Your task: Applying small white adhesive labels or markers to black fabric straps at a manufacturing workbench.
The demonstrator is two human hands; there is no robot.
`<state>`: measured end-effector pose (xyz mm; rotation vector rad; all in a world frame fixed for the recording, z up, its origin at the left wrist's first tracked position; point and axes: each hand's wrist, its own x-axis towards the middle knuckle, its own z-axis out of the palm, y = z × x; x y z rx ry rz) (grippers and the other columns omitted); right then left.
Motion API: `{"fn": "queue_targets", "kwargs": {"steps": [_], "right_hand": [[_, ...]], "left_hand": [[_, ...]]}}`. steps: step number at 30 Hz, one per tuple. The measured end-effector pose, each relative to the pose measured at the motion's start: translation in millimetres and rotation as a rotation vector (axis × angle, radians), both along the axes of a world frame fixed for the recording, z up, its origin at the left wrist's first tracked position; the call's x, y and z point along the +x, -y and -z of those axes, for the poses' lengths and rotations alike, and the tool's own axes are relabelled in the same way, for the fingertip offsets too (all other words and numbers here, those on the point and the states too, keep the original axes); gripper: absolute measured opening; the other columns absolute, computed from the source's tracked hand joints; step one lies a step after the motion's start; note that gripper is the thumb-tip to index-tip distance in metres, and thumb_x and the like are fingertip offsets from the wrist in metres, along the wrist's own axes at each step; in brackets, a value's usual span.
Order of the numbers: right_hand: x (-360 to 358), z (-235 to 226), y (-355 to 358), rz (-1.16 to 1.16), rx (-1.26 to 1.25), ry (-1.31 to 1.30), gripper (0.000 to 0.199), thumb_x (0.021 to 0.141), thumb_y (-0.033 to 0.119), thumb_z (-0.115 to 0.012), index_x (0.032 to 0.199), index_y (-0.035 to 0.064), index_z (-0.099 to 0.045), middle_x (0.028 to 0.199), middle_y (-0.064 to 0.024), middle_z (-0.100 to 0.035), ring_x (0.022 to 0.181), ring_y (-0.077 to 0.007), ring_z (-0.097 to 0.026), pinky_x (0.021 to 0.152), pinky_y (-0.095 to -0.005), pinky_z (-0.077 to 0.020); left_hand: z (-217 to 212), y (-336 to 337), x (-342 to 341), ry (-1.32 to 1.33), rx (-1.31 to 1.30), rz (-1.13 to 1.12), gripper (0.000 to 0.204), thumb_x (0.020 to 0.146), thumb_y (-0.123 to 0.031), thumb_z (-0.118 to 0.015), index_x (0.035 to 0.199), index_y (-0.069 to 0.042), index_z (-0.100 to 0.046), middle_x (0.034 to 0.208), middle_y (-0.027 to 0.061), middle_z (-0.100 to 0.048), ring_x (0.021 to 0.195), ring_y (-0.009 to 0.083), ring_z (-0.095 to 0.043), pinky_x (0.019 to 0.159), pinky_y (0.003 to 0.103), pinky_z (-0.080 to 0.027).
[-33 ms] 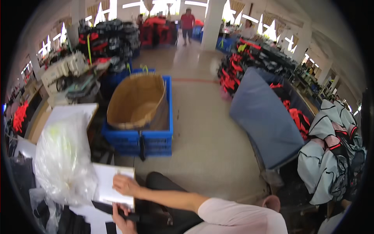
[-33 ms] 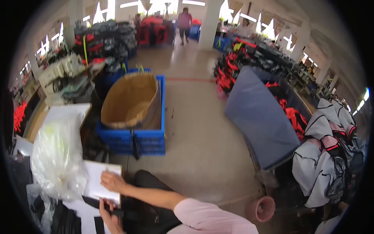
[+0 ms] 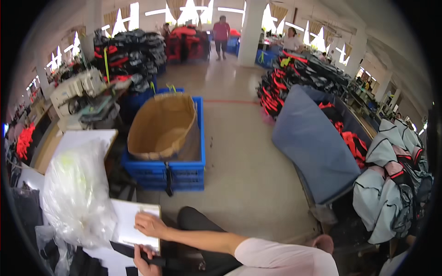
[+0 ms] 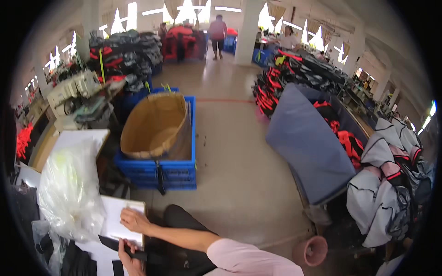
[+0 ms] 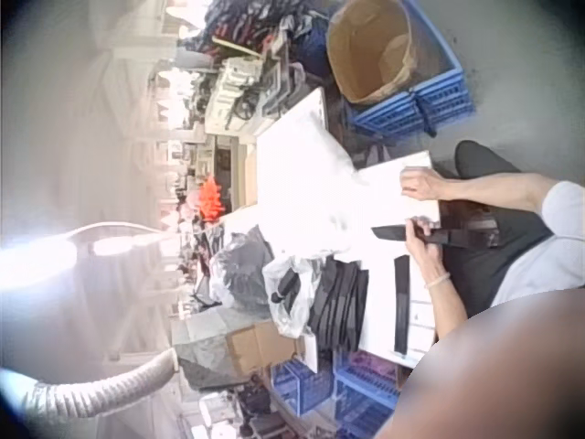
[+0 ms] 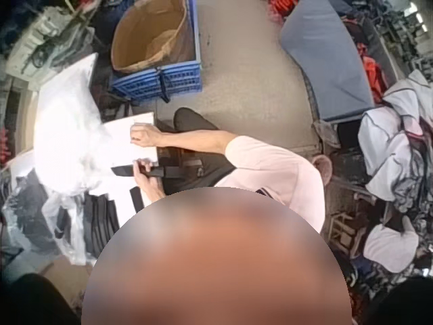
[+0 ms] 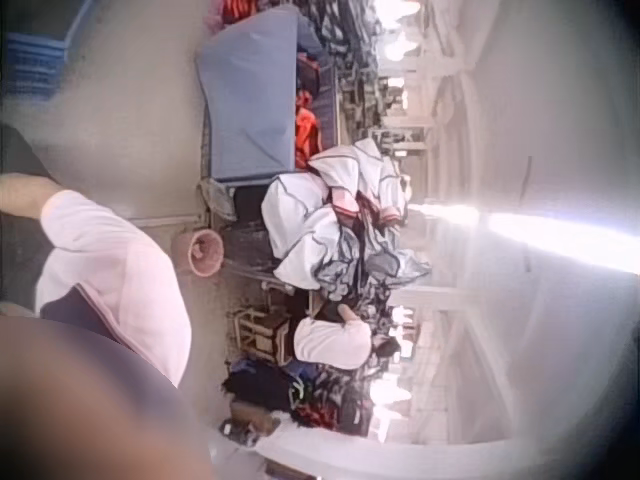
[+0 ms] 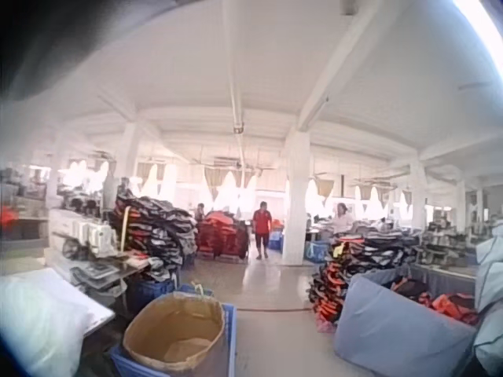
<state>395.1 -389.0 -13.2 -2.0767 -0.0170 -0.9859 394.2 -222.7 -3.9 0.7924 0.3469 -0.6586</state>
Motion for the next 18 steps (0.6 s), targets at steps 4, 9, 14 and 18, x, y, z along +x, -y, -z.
{"fn": "queue_targets", "kwargs": {"steps": [4, 9, 14, 18], "right_hand": [[-14, 1, 29, -0.060, 0.444, -0.020, 0.013, 0.085, 0.010, -0.069, 0.090, -0.0004, -0.063, 0.092, -0.0080, -0.062, 0.089, -0.0206, -0.062, 0.078, -0.0315, -0.0508], [1, 10, 116, 0.173, 0.873, 0.036, 0.016, 0.082, 0.008, -0.071, 0.095, 0.0049, -0.065, 0.089, -0.0052, -0.066, 0.084, -0.0135, -0.064, 0.075, -0.0289, -0.0518], [-10, 94, 289, 0.673, 0.937, -0.074, 0.008, 0.081, 0.009, -0.065, 0.087, 0.0060, -0.067, 0.079, -0.0069, -0.068, 0.074, -0.0153, -0.063, 0.070, -0.0311, -0.0513], [-6, 163, 375, 0.880, 0.849, -0.363, 0.021, 0.084, 0.017, -0.062, 0.095, -0.0007, -0.067, 0.092, -0.0206, -0.070, 0.091, -0.0362, -0.067, 0.081, -0.0425, -0.0510]], "left_hand": [[-63, 33, -28, -0.050, 0.151, 0.080, 0.019, 0.098, -0.019, -0.055, 0.085, -0.005, -0.058, 0.064, 0.0034, -0.053, 0.050, 0.0150, -0.043, 0.051, 0.029, -0.043], [-72, 27, 31, 0.220, 0.276, 0.165, 0.022, 0.097, -0.028, -0.055, 0.091, -0.007, -0.058, 0.066, 0.0009, -0.052, 0.039, 0.0098, -0.038, 0.043, 0.027, -0.044], [-149, 126, 67, 0.411, 0.424, 0.244, 0.021, 0.093, -0.019, -0.059, 0.098, 0.002, -0.058, 0.072, 0.0091, -0.055, 0.040, 0.0111, -0.043, 0.043, 0.028, -0.047], [-141, 219, 99, 0.487, 0.644, 0.444, 0.022, 0.090, -0.015, -0.062, 0.101, 0.004, -0.062, 0.087, 0.0159, -0.066, 0.041, 0.0128, -0.045, 0.045, 0.029, -0.050]]}}
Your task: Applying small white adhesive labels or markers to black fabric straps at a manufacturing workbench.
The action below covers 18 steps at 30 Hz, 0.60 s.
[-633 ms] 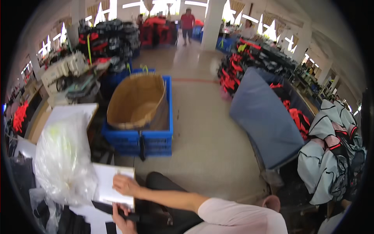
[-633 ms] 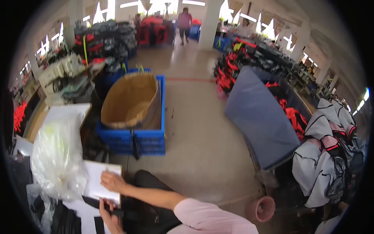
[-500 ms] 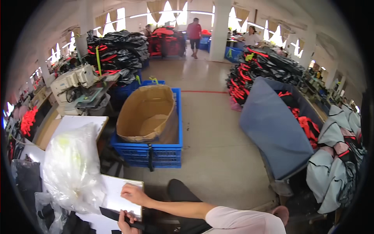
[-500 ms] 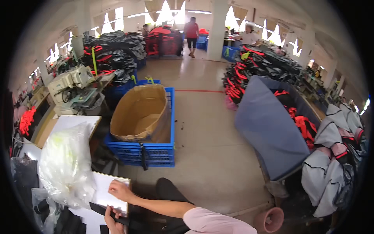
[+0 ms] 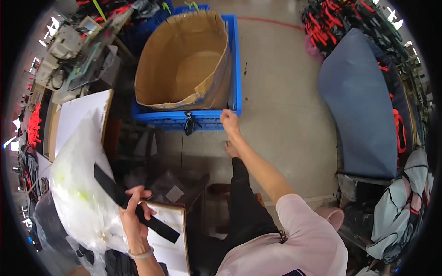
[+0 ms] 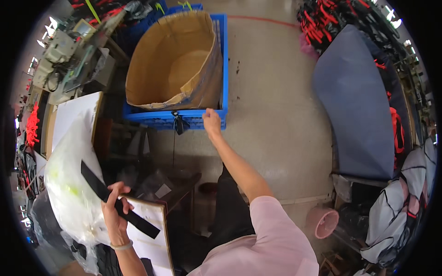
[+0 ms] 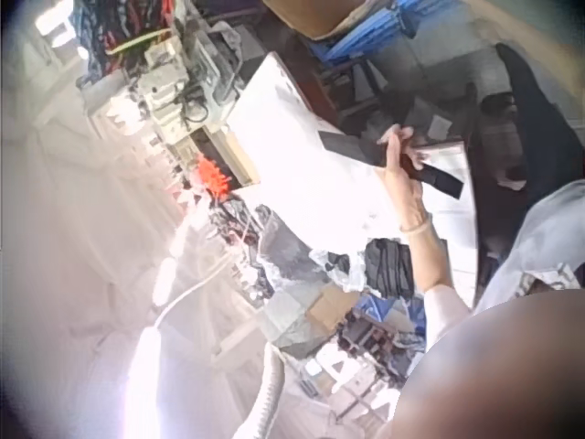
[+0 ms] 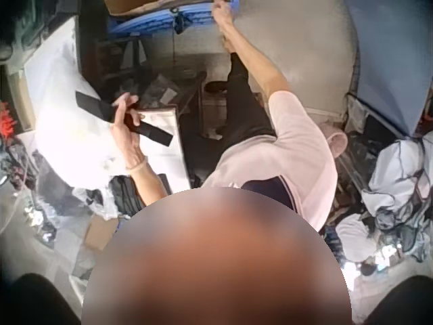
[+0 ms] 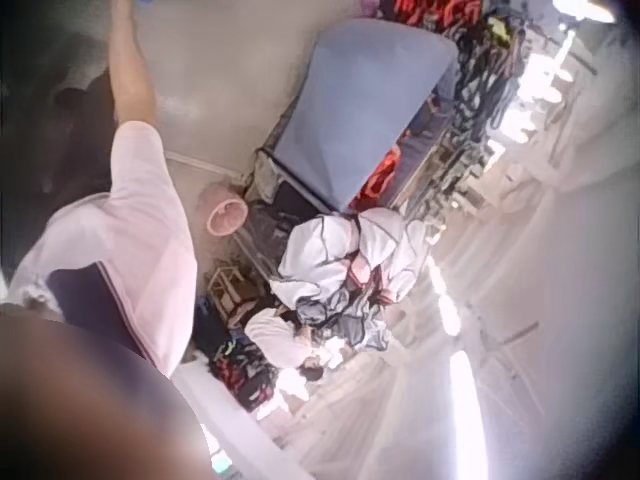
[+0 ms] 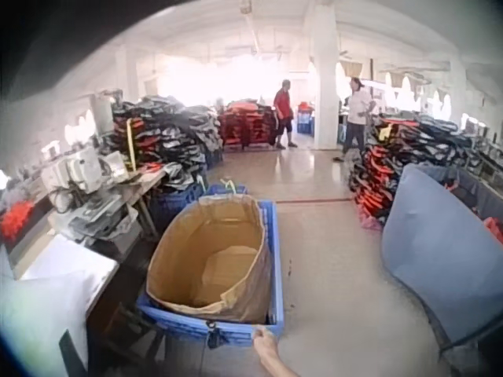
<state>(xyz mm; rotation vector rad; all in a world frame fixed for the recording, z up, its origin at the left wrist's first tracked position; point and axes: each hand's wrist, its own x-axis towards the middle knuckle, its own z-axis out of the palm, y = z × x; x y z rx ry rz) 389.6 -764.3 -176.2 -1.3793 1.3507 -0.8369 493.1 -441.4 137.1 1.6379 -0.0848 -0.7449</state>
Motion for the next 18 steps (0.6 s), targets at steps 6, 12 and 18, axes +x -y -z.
{"fn": "queue_targets", "kwargs": {"steps": [6, 12, 18], "right_hand": [[54, 58, 46, 0.088, 0.215, -0.175, 0.027, 0.082, 0.008, -0.053, 0.101, -0.0072, -0.064, 0.108, -0.0300, -0.064, 0.109, -0.0429, -0.060, 0.090, -0.0464, -0.0476], [17, 184, 198, 0.528, 0.439, -0.091, 0.018, 0.083, 0.006, -0.049, 0.084, -0.0045, -0.063, 0.074, -0.0133, -0.061, 0.063, -0.0285, -0.055, 0.054, -0.0438, -0.0431], [82, 289, 141, 0.095, 0.597, -0.311, 0.024, 0.078, 0.008, -0.055, 0.093, -0.0051, -0.068, 0.105, -0.0281, -0.067, 0.097, -0.0411, -0.066, 0.079, -0.0450, -0.0504]], "left_hand": [[60, 140, 45, 0.000, 0.234, 0.252, 0.033, 0.088, -0.015, -0.064, 0.112, 0.007, -0.063, 0.100, 0.0183, -0.068, 0.044, 0.0118, -0.049, 0.049, 0.030, -0.052], [170, 282, 67, -0.024, 0.222, 0.439, 0.048, 0.082, -0.011, -0.074, 0.125, 0.004, -0.057, 0.075, 0.0050, -0.063, 0.045, 0.0086, -0.053, 0.045, 0.025, -0.047], [251, 281, 106, 0.751, 0.555, 0.598, 0.043, 0.077, -0.012, -0.076, 0.114, 0.004, -0.061, 0.110, 0.0225, -0.063, 0.106, 0.0425, -0.059, 0.088, 0.042, -0.049]]}}
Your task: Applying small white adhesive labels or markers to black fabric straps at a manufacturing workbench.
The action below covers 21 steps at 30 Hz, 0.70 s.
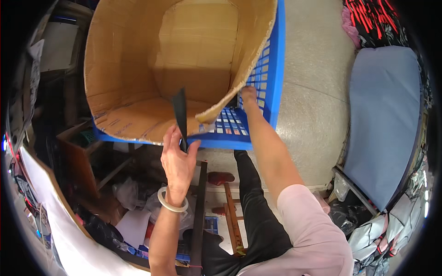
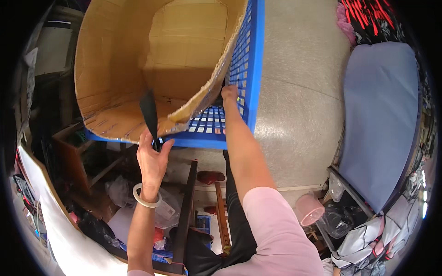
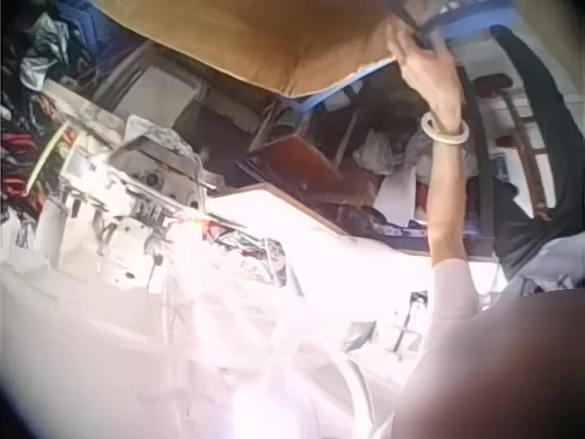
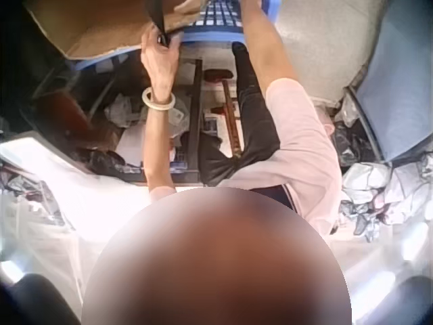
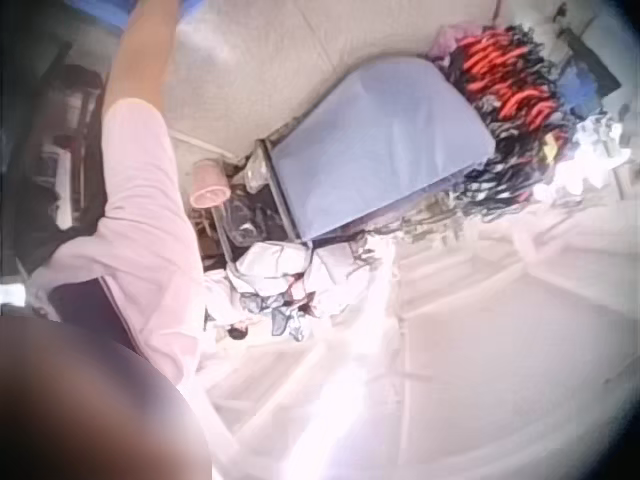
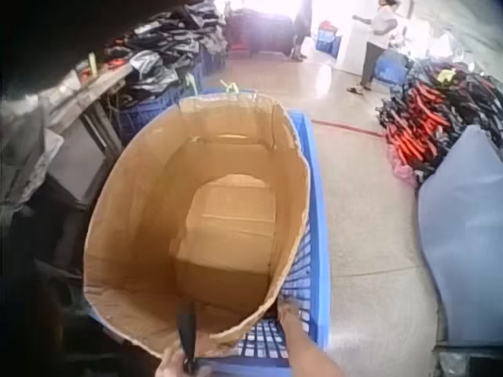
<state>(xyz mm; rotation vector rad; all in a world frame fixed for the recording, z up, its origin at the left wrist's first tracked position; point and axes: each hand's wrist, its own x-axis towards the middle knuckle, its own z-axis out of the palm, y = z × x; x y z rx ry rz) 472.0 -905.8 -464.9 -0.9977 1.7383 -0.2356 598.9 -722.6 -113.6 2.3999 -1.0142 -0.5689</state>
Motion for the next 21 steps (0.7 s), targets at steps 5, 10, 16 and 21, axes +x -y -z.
{"fn": "queue_targets", "kwargs": {"steps": [5, 10, 16, 21], "right_hand": [[-25, 44, -3, 0.328, -0.264, 0.289, 0.036, 0.091, 0.014, -0.054, 0.125, 0.0066, -0.061, 0.110, -0.0136, -0.070, 0.098, -0.0267, -0.066, 0.082, -0.0360, -0.0527], [28, -64, -33, 0.178, 0.140, 0.297, 0.050, 0.096, 0.008, -0.049, 0.145, 0.0137, -0.046, 0.115, -0.0046, -0.069, 0.096, -0.0160, -0.064, 0.079, -0.0292, -0.0531], [39, -82, -33, 0.082, 0.313, 0.579, 0.089, 0.081, -0.007, -0.055, 0.156, 0.0273, -0.022, 0.137, -0.0049, -0.054, 0.101, -0.0189, -0.059, 0.089, -0.0308, -0.0476], [42, -95, -28, 0.053, 0.168, 0.712, 0.099, 0.077, -0.010, -0.057, 0.157, 0.0280, -0.011, 0.146, -0.0049, -0.045, 0.109, -0.0167, -0.055, 0.099, -0.0294, -0.0398]], "left_hand": [[33, 19, -10, -0.179, -0.077, -0.159, 0.023, 0.077, -0.003, -0.075, 0.097, 0.005, -0.065, 0.092, 0.0157, -0.069, 0.087, 0.0281, -0.067, 0.083, 0.035, -0.050], [30, -12, 16, -0.239, -0.163, -0.412, 0.012, 0.083, 0.004, -0.069, 0.094, 0.005, -0.065, 0.085, 0.0055, -0.068, 0.075, 0.0113, -0.060, 0.065, 0.030, -0.051], [21, -12, 49, -0.312, -0.260, -0.646, 0.012, 0.086, -0.003, -0.071, 0.096, 0.001, -0.066, 0.083, 0.0032, -0.065, 0.057, 0.0066, -0.054, 0.050, 0.020, -0.045], [21, 8, 45, -0.209, -0.331, -0.568, 0.014, 0.088, -0.005, -0.070, 0.099, 0.002, -0.066, 0.084, 0.0063, -0.068, 0.062, 0.0109, -0.059, 0.058, 0.024, -0.049]]}}
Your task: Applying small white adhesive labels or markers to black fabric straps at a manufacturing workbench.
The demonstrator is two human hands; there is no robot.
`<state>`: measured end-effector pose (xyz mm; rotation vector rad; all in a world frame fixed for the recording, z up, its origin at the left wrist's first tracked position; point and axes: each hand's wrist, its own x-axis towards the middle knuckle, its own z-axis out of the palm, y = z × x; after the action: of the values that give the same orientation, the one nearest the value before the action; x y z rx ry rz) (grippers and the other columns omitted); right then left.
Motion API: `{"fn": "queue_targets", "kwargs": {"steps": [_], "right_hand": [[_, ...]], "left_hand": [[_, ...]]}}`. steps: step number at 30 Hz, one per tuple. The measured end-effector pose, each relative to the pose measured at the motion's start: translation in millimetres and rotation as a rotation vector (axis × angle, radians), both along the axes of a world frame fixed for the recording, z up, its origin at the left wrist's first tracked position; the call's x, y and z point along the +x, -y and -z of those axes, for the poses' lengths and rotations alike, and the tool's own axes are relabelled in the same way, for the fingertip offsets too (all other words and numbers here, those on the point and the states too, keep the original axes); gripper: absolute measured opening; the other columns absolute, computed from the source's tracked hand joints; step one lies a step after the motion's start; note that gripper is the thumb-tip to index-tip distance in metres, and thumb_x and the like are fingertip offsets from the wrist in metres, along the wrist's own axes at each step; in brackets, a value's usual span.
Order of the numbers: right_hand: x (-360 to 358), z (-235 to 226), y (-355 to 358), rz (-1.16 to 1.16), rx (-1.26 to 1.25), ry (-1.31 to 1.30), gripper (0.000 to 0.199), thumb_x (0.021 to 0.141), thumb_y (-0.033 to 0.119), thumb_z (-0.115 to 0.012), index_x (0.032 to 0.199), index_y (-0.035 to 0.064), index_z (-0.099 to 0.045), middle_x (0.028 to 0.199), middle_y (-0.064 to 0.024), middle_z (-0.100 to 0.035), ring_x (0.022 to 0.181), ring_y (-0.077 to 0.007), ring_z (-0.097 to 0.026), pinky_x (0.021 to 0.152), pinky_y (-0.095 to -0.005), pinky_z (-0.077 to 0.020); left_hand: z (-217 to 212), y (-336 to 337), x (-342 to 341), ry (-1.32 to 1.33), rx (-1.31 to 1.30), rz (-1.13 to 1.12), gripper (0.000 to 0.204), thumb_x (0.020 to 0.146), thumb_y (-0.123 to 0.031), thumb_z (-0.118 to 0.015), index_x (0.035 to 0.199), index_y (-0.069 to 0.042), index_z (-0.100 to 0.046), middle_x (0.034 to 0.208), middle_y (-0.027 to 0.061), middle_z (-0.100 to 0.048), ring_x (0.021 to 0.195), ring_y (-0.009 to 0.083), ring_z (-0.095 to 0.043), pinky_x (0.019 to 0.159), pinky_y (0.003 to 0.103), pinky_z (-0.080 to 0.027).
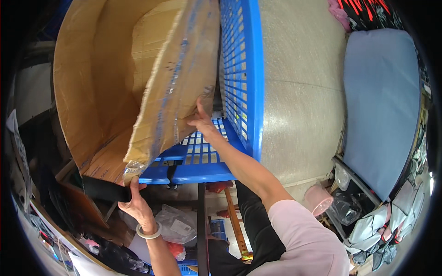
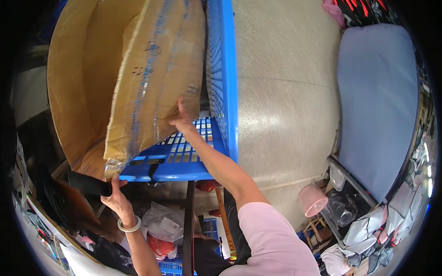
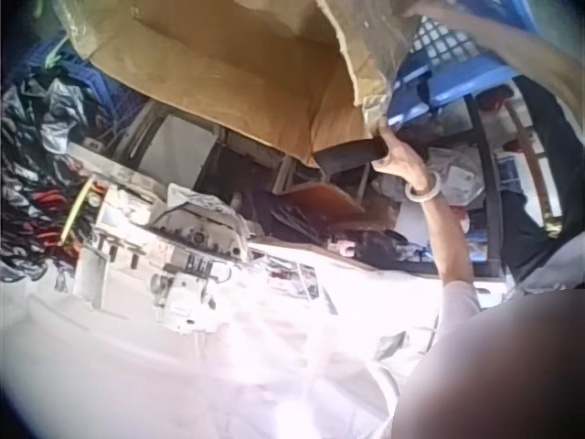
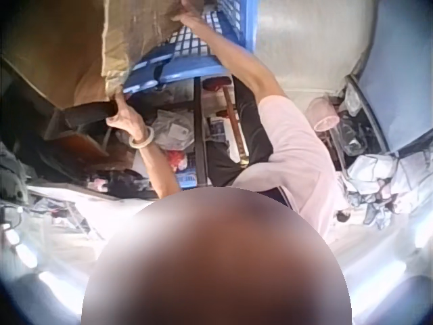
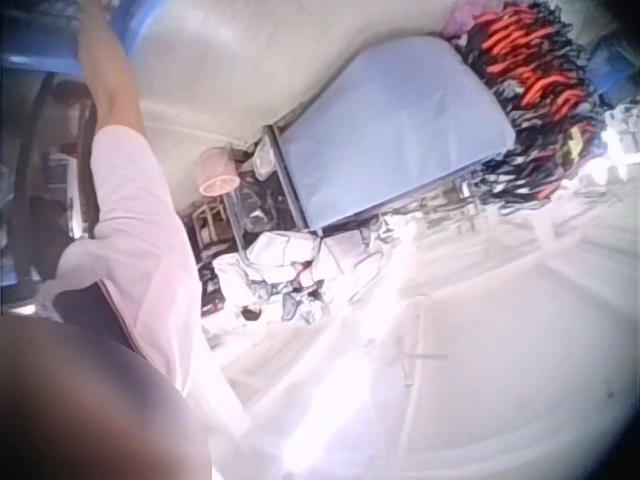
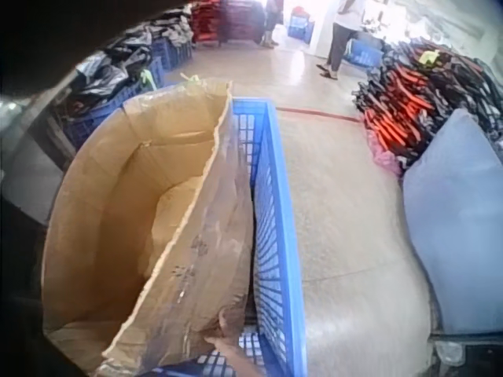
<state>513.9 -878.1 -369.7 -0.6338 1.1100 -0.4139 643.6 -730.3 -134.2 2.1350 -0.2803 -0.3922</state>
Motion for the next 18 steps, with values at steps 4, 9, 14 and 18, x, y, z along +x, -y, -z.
{"fn": "queue_targets", "kwargs": {"steps": [4, 9, 14, 18], "right_hand": [[-9, 27, -14, 0.001, -0.273, 0.034, 0.104, 0.074, -0.011, -0.060, 0.157, 0.0268, -0.011, 0.152, -0.0056, -0.040, 0.122, -0.0189, -0.054, 0.100, -0.0343, -0.0417], [-74, 121, -16, -0.662, -0.395, -1.036, 0.025, 0.086, 0.016, -0.056, 0.099, 0.0019, -0.070, 0.114, -0.0249, -0.065, 0.096, -0.0383, -0.067, 0.085, -0.0490, -0.0544], [-62, 201, -49, -0.952, -0.450, -0.934, 0.029, 0.089, 0.023, -0.058, 0.115, 0.0210, -0.071, 0.158, -0.0146, -0.021, 0.124, -0.0408, -0.050, 0.092, -0.0495, -0.0521], [-78, 298, -54, -0.501, -0.351, -1.118, 0.027, 0.091, 0.026, -0.055, 0.112, 0.0170, -0.070, 0.138, -0.0160, -0.053, 0.106, -0.0386, -0.063, 0.086, -0.0478, -0.0548]], "left_hand": [[7, -17, -2, -0.092, 0.119, 0.033, 0.016, 0.088, -0.006, -0.069, 0.101, 0.003, -0.066, 0.086, 0.0078, -0.069, 0.069, 0.0135, -0.066, 0.061, 0.023, -0.050], [16, 13, -18, -0.007, 0.127, 0.039, 0.016, 0.087, -0.006, -0.069, 0.100, 0.004, -0.066, 0.083, 0.0071, -0.069, 0.074, 0.0140, -0.067, 0.060, 0.023, -0.051], [4, 16, -2, 0.027, 0.197, 0.050, 0.014, 0.082, 0.002, -0.068, 0.095, 0.003, -0.065, 0.083, 0.0085, -0.067, 0.069, 0.0132, -0.062, 0.059, 0.024, -0.051], [12, 25, -17, -0.071, 0.161, 0.127, 0.017, 0.076, 0.008, -0.071, 0.091, 0.002, -0.064, 0.091, 0.0086, -0.064, 0.074, 0.0143, -0.059, 0.067, 0.025, -0.049]]}}
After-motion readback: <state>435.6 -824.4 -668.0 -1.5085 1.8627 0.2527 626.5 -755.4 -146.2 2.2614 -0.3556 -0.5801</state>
